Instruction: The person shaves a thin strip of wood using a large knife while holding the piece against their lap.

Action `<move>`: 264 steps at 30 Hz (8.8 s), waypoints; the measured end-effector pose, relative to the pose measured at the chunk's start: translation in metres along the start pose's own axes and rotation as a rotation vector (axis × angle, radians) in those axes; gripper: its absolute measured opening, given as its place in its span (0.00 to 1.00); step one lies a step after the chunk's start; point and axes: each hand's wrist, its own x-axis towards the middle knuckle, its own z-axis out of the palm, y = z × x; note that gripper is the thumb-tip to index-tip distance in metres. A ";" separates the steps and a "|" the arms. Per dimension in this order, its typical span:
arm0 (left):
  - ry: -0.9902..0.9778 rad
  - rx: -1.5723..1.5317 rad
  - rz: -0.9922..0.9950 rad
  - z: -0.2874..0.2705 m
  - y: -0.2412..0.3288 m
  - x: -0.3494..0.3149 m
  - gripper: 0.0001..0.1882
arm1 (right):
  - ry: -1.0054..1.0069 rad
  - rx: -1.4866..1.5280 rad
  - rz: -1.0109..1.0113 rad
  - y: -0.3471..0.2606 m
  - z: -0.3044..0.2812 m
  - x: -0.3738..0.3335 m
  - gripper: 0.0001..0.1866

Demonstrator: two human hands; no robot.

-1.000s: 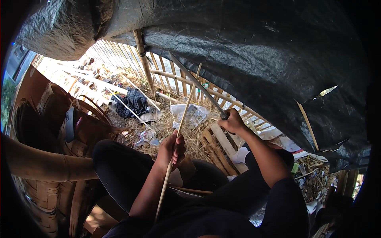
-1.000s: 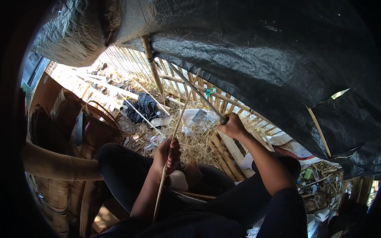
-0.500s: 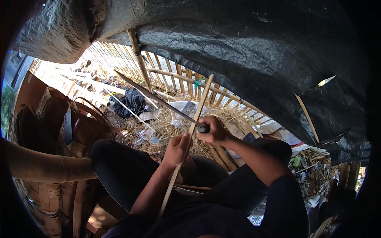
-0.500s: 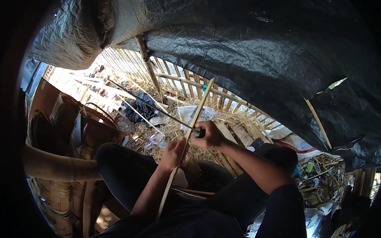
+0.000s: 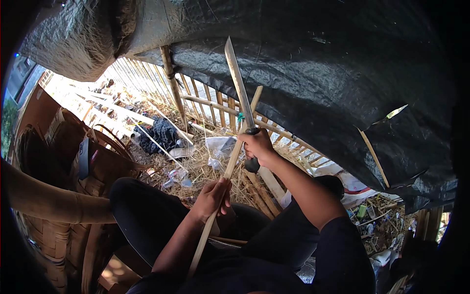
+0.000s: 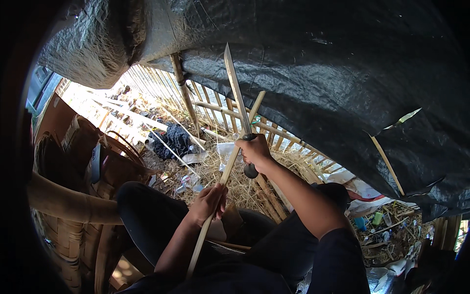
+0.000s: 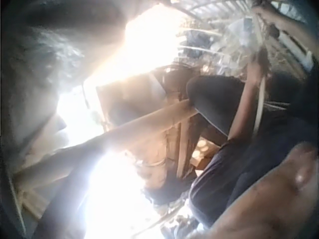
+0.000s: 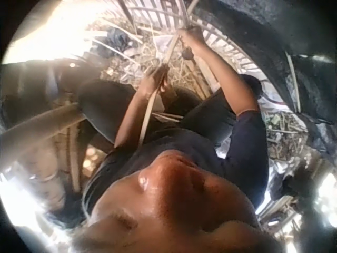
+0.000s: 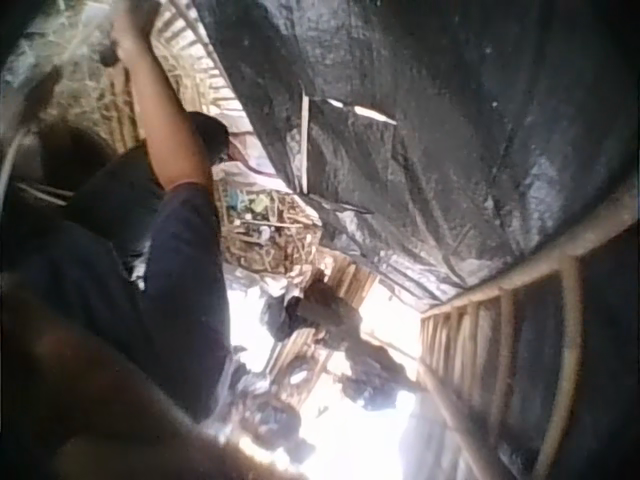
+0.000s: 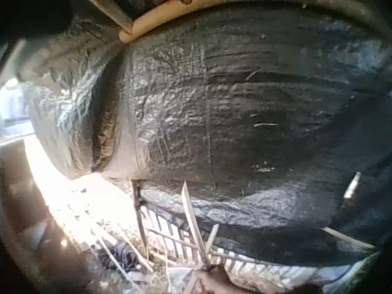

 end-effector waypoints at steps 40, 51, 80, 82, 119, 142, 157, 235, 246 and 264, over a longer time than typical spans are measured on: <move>-0.091 -0.713 -0.019 -0.021 -0.005 0.005 0.19 | -0.033 -1.240 -0.776 0.007 0.007 -0.025 0.09; 0.015 -0.445 -0.041 -0.011 -0.005 0.000 0.20 | -0.041 -1.241 -0.805 0.010 0.008 -0.026 0.11; -0.018 -0.503 -0.090 -0.011 -0.012 0.008 0.19 | -0.050 -1.244 -0.876 0.025 -0.010 -0.010 0.12; -0.040 -0.494 -0.147 -0.003 -0.015 0.007 0.20 | 0.059 -1.240 -0.766 0.013 -0.032 0.004 0.11; -0.156 -0.595 -0.171 -0.007 -0.020 0.009 0.21 | 0.392 -1.204 -0.554 0.010 -0.074 0.040 0.10; -0.260 -0.783 -0.181 0.000 -0.010 -0.001 0.21 | 0.575 -1.371 -0.357 0.003 -0.121 0.029 0.12; -0.233 -1.002 -0.150 -0.007 -0.021 -0.021 0.18 | 0.511 -1.381 -0.406 -0.018 -0.110 0.026 0.14; -0.049 -0.615 -0.157 -0.018 -0.017 0.007 0.20 | -0.104 -1.355 -0.693 0.010 -0.022 0.006 0.11; -0.067 -0.544 -0.137 -0.017 -0.021 0.010 0.20 | 0.262 -1.157 -0.360 0.004 -0.047 0.044 0.10; -0.209 -1.041 -0.028 -0.018 -0.025 0.023 0.15 | 0.245 -1.307 -0.448 -0.003 -0.047 0.027 0.10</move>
